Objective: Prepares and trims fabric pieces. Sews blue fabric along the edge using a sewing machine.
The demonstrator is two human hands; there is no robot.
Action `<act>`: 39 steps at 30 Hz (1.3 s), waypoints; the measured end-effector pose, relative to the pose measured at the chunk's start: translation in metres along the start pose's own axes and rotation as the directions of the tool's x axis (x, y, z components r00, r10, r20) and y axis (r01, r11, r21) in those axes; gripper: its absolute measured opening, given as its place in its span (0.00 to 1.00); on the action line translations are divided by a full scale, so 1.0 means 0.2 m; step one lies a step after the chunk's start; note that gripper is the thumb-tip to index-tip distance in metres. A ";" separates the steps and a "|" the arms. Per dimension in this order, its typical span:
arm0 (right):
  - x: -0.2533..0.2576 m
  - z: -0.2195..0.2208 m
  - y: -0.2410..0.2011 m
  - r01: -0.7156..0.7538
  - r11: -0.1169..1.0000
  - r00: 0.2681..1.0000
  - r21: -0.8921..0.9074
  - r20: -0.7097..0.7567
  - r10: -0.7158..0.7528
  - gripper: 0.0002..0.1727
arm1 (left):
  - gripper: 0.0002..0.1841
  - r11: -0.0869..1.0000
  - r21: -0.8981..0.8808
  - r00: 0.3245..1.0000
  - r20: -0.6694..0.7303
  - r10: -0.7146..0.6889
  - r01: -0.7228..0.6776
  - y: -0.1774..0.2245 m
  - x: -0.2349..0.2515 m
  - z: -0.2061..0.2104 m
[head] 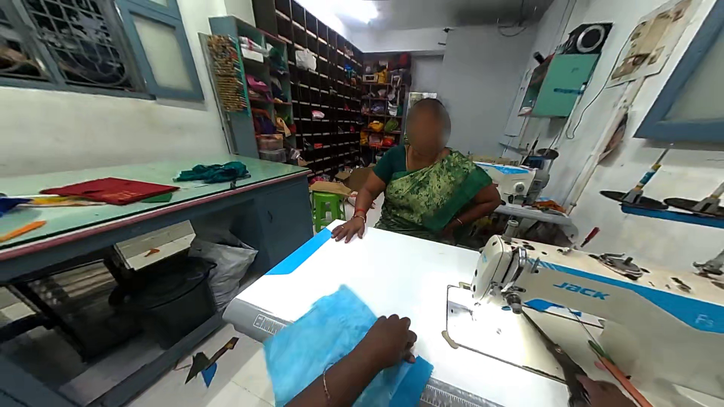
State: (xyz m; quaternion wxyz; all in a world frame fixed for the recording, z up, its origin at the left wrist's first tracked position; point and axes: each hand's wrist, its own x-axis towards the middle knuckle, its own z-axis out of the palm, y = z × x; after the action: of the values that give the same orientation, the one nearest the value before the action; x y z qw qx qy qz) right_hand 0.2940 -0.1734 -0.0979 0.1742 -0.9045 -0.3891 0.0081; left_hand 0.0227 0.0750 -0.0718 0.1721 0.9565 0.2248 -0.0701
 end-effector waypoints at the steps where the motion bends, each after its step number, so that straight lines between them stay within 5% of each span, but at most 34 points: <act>1: 0.00 0.02 -0.05 0.083 0.996 0.996 0.024 -0.027 -0.082 0.23 | 0.19 1.000 0.026 1.000 -0.022 0.006 -0.005 -0.03 -0.02 0.01; 6: 0.09 0.26 -0.39 0.290 0.921 0.926 0.260 0.165 -0.339 0.38 | 0.20 0.994 -0.106 0.989 -0.142 -0.047 0.032 -0.05 -0.17 -0.03; 8: 0.07 0.32 -0.51 0.347 0.814 0.836 0.466 0.241 -0.494 0.33 | 0.19 0.986 -0.169 0.967 -0.251 -0.055 0.012 0.00 -0.26 -0.10; 11: -0.04 0.30 -0.67 0.101 0.262 0.713 0.960 0.114 -0.692 0.31 | 0.16 0.977 -0.172 0.876 -0.481 0.027 -0.125 0.10 -0.44 -0.20; 13: -0.10 0.26 -0.74 0.078 0.093 0.654 0.993 0.019 -0.756 0.45 | 0.13 0.968 -0.099 0.792 -0.596 0.129 -0.233 0.17 -0.53 -0.26; 15: -0.21 0.18 -0.80 0.121 0.096 0.648 0.988 -0.006 -0.762 0.50 | 0.09 0.940 0.015 0.675 -0.692 0.256 -0.342 0.21 -0.58 -0.31; 18: -0.38 0.07 -0.88 0.091 0.200 0.787 0.976 0.053 -0.614 0.17 | 0.08 0.921 0.109 0.519 -0.798 0.305 -0.373 0.27 -0.58 -0.39; 21: -0.44 -0.01 -0.87 0.056 0.241 0.863 0.969 0.074 -0.499 0.15 | 0.08 0.939 0.089 0.433 -0.870 0.235 -0.331 0.29 -0.54 -0.41; 24: -0.45 -0.01 -0.79 0.258 0.207 0.877 0.944 -0.139 -0.460 0.32 | 0.08 0.936 -0.072 0.486 -0.867 0.111 -0.343 0.32 -0.50 -0.31; 27: -0.42 -0.03 -0.73 0.488 0.179 0.807 0.854 -0.364 -0.464 0.22 | 0.09 0.892 -0.211 0.583 -0.809 0.069 -0.399 0.39 -0.47 -0.18; 30: -0.41 -0.09 -0.69 0.557 0.275 0.802 0.783 -0.421 -0.425 0.12 | 0.09 0.852 -0.258 0.642 -0.758 0.114 -0.455 0.47 -0.46 -0.10; 39: -0.40 -0.29 -0.60 0.547 0.422 0.797 0.723 -0.294 -0.528 0.10 | 0.05 0.870 -0.020 0.533 -0.797 0.283 -0.492 0.56 -0.49 -0.06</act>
State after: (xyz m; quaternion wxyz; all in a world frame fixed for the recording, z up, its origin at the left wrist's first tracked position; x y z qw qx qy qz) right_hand 0.1622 -0.1719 -0.0144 0.5456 -0.5632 -0.6108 0.1100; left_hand -0.0122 -0.0538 -0.0068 0.1853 0.8886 0.0635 0.4148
